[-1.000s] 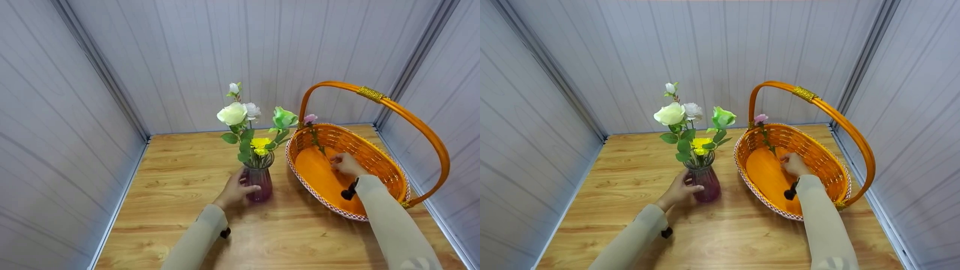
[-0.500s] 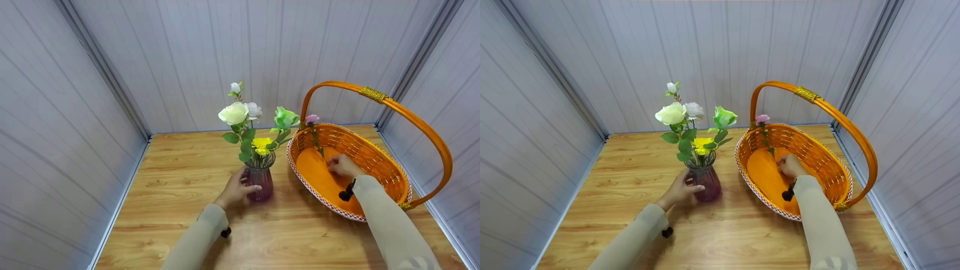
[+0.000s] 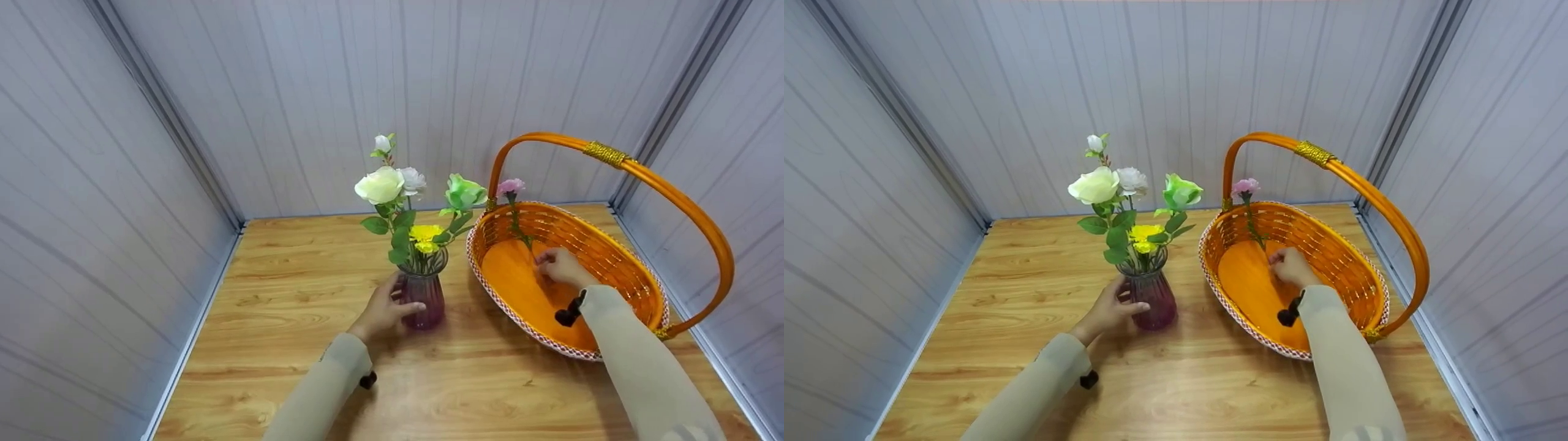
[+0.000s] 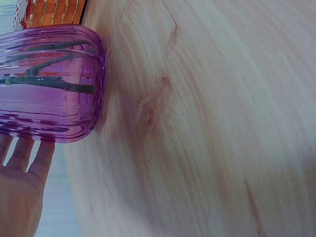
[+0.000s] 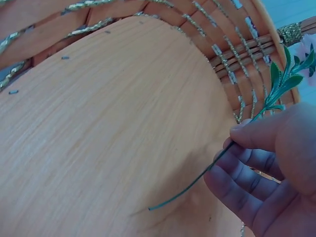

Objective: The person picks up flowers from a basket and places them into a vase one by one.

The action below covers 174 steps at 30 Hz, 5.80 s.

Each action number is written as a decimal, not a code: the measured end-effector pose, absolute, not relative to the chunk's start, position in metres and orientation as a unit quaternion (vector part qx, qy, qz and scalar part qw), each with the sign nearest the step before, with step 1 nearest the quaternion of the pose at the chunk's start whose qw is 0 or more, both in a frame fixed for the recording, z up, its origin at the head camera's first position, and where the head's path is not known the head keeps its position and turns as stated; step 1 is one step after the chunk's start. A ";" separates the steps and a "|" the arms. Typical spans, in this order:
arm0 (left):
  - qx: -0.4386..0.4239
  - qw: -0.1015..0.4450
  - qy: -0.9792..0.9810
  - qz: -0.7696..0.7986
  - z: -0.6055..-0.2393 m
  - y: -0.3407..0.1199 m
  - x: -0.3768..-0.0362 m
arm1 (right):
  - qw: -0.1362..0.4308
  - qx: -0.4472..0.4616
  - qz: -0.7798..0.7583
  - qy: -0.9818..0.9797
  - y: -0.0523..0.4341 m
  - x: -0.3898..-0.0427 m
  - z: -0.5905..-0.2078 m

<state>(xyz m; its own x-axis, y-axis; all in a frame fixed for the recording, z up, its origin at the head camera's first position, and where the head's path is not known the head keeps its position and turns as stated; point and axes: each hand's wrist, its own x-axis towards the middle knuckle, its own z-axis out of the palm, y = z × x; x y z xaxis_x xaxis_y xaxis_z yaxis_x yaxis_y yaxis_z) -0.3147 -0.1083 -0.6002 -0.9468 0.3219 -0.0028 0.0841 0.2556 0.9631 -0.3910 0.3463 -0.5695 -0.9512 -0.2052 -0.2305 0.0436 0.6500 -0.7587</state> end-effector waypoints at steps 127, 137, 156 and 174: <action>0.118 0.108 0.775 0.612 -0.598 -0.108 -0.312 | 0.005 -0.119 -0.805 0.582 0.186 -0.312 -0.436; 0.122 0.106 0.776 0.610 -0.600 -0.108 -0.312 | -0.051 -0.102 -0.813 0.571 0.168 -0.313 -0.435; 0.121 0.106 0.779 0.605 -0.600 -0.108 -0.316 | -0.052 -0.124 -0.729 0.671 0.135 -0.309 -0.446; 0.129 0.104 0.777 0.607 -0.602 -0.109 -0.315 | -0.058 -0.211 -0.573 0.790 0.119 -0.306 -0.445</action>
<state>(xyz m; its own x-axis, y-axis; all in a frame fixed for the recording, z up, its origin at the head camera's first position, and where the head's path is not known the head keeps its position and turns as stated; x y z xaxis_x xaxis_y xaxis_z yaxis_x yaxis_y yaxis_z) -0.3151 -0.1088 -0.6021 -0.9451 0.3269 -0.0041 0.0750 0.2289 0.9706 -0.3060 0.1194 -0.4447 -0.9046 -0.2665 0.3326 -0.3990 0.2555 -0.8806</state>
